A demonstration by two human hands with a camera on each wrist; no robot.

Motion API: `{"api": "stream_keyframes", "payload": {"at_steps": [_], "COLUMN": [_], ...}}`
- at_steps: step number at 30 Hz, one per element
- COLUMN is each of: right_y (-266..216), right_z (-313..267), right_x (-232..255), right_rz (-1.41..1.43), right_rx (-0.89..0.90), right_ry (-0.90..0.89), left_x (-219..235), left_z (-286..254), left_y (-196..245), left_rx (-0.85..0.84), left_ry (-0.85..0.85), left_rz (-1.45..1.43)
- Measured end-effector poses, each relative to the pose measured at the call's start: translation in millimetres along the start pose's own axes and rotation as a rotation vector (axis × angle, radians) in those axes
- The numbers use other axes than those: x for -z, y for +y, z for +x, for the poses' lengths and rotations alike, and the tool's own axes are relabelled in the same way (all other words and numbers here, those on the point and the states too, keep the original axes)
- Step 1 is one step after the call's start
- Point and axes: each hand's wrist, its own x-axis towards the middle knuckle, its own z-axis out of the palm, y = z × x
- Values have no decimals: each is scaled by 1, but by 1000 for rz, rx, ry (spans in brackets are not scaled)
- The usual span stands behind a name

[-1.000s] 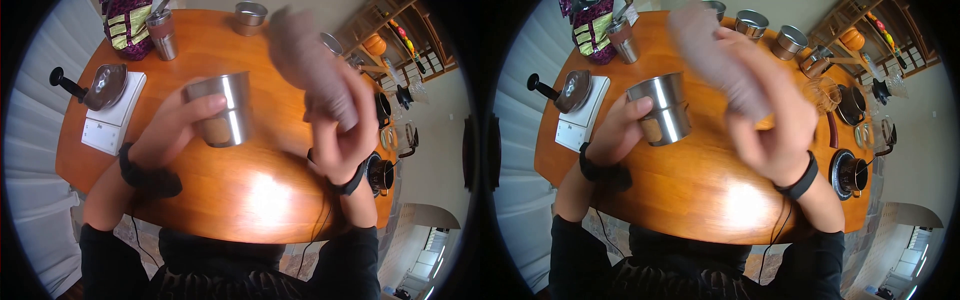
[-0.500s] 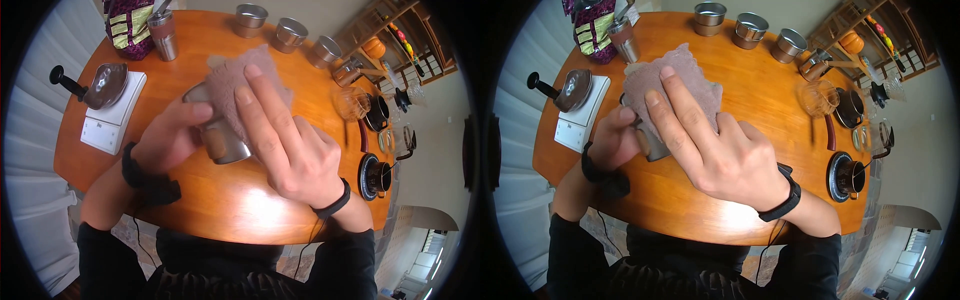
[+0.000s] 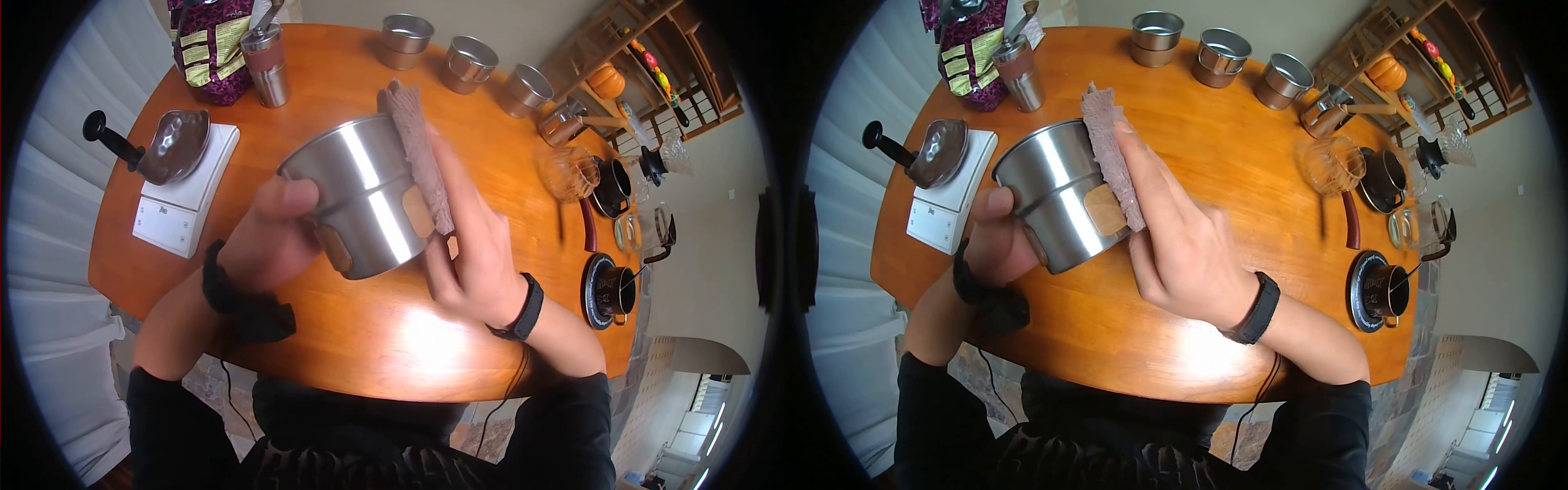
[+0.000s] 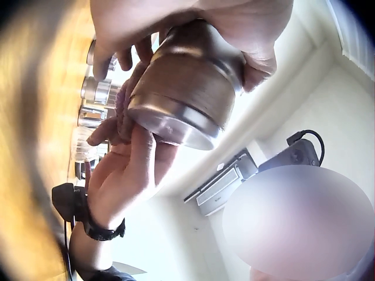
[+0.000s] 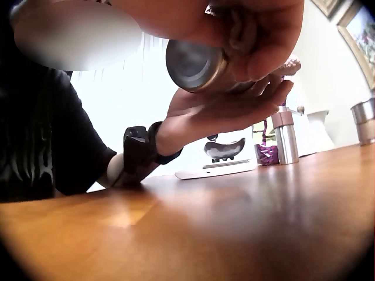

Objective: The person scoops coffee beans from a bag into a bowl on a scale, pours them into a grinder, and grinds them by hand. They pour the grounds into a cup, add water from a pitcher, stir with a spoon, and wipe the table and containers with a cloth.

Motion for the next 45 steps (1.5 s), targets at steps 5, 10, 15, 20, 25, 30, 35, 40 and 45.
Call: {"api": "stream_keyframes", "payload": {"at_steps": [5, 10, 15, 20, 25, 30, 35, 40, 45], "right_y": [6, 17, 7, 7, 10, 6, 12, 23, 18], "right_z": [-5, -4, -2, 5, 5, -6, -2, 3, 3], "right_x": [-5, -1, 8, 10, 11, 0, -3, 9, 17], "right_rz": [208, 447, 822, 1072, 1333, 1744, 1829, 1635, 1600], "right_rx": [-80, -112, -397, -463, -581, -812, -884, -948, -1040], "right_ry": [10, -1, -109, -161, -303, -375, -342, -370, -386], "left_x": [-7, -5, 16, 14, 10, 6, 8, 4, 10], "left_z": [3, 5, 19, 24, 27, 28, 25, 18, 14], "left_y": [1, -1, -4, -1, -1, 6, 19, 32, 43], "left_rx": [-122, -169, -514, -765, -866, -917, -947, -945, -928], "left_ry": [-87, -69, -239, -349, -357, -273, -243, -241, -214], "left_rz": [252, 440, 836, 1035, 984, 978, 1113, 1323, 1630]}}
